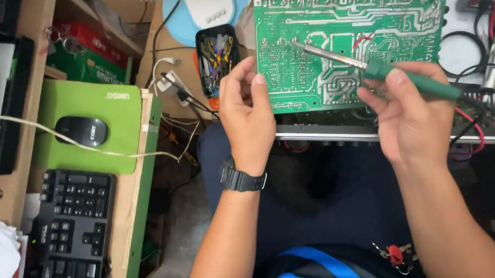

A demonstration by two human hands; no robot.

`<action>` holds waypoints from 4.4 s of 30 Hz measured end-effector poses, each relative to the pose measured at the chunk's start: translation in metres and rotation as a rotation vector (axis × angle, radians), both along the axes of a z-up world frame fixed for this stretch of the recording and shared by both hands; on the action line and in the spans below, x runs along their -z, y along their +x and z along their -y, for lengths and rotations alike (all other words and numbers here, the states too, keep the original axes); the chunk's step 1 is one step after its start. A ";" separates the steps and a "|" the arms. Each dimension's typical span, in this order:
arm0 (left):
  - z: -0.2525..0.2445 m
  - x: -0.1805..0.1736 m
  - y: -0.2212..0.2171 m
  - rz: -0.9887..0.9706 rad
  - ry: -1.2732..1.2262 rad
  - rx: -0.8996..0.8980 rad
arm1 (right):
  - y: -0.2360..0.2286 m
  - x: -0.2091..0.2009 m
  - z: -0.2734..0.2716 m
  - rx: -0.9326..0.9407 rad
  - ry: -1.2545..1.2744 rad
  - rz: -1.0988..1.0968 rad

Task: The person holds a green circuit board and uses a soldering iron to apply heat to various points on the board. They rotate the board to access different areas and continue soldering throughout the clip.

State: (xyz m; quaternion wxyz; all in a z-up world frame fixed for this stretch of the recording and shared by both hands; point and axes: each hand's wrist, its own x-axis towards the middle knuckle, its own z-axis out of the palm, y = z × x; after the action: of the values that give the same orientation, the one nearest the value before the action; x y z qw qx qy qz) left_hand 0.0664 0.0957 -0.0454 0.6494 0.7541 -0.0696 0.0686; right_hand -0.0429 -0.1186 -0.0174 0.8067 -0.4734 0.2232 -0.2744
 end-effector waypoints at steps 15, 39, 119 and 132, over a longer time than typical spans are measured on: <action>0.005 0.003 -0.003 0.042 -0.031 -0.027 | 0.024 0.001 0.008 -0.008 0.144 0.004; 0.007 0.004 -0.005 0.005 -0.096 -0.015 | 0.018 0.006 0.018 -0.001 0.138 -0.017; 0.005 0.036 0.010 0.039 -0.366 0.008 | -0.018 0.071 -0.096 0.216 -1.264 0.549; 0.004 0.033 0.010 0.050 -0.347 0.017 | -0.017 0.068 -0.098 0.223 -1.277 0.503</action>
State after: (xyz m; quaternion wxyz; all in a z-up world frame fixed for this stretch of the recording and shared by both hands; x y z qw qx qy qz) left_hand 0.0761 0.0918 -0.0784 0.7686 0.6281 -0.0791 0.0928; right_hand -0.0602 -0.0203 -0.0851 0.3646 -0.7515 -0.1281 -0.5347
